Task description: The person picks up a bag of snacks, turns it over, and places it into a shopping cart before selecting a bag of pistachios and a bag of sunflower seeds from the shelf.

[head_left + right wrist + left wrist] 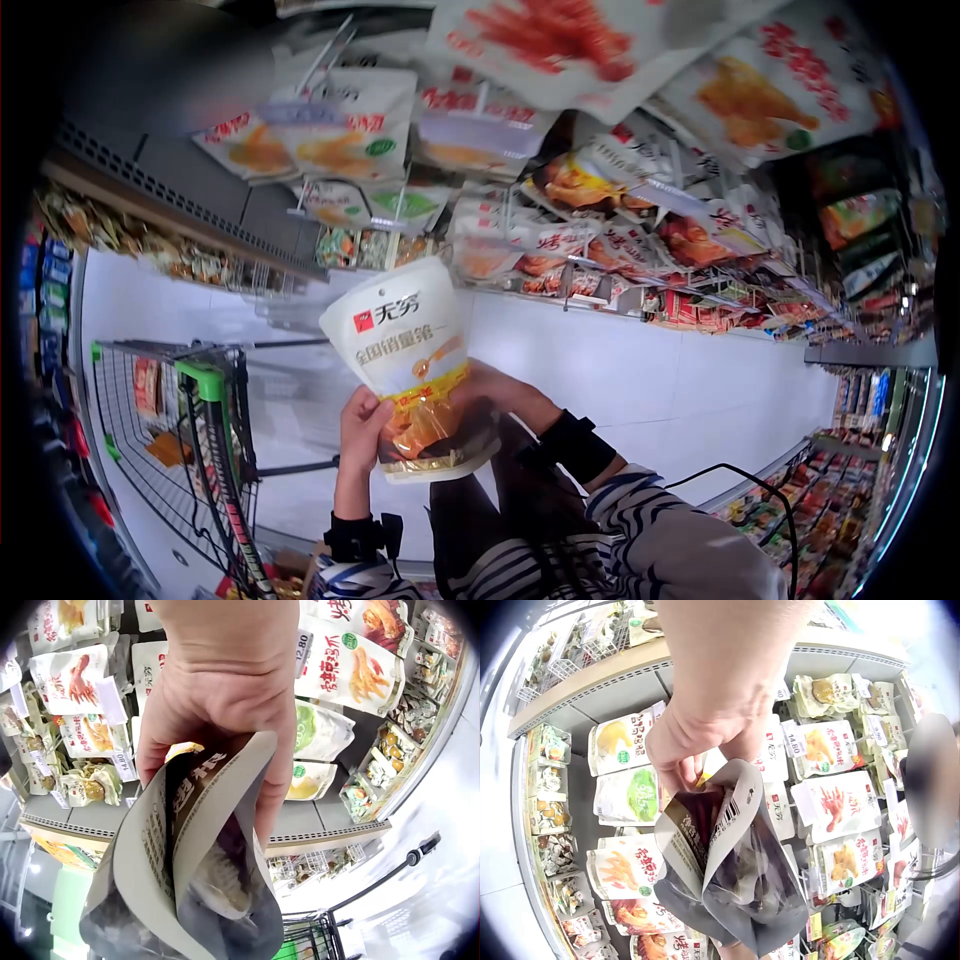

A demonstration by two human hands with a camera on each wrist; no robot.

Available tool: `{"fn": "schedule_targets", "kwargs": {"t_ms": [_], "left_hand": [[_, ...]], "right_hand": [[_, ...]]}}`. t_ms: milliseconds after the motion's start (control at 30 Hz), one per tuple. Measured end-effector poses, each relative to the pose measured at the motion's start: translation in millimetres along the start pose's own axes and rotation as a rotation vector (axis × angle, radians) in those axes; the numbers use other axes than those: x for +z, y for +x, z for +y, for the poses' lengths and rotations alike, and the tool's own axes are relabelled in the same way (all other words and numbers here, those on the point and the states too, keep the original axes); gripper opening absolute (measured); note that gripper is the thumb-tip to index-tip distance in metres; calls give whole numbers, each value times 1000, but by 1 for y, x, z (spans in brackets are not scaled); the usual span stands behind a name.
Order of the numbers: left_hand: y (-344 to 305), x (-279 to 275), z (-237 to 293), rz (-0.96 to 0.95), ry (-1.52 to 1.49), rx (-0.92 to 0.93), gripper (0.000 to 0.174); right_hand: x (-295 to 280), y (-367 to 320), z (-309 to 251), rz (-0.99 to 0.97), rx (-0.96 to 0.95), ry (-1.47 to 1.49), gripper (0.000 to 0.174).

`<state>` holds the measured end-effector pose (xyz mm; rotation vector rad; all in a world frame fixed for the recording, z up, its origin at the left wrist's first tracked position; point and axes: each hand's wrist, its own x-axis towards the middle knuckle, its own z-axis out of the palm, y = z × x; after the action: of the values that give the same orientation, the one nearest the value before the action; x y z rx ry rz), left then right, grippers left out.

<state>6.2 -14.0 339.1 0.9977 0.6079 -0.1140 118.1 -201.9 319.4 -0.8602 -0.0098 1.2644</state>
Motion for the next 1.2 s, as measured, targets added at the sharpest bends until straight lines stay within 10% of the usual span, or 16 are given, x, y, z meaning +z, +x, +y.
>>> {"fn": "schedule_targets", "kwargs": {"t_ms": [467, 1200], "left_hand": [[-58, 51, 50, -128, 150, 50, 6], [-118, 213, 50, -548, 312, 241, 43]], "right_hand": [[63, -88, -26, 3, -236, -110, 51], [59, -289, -64, 363, -577, -417, 48]]}}
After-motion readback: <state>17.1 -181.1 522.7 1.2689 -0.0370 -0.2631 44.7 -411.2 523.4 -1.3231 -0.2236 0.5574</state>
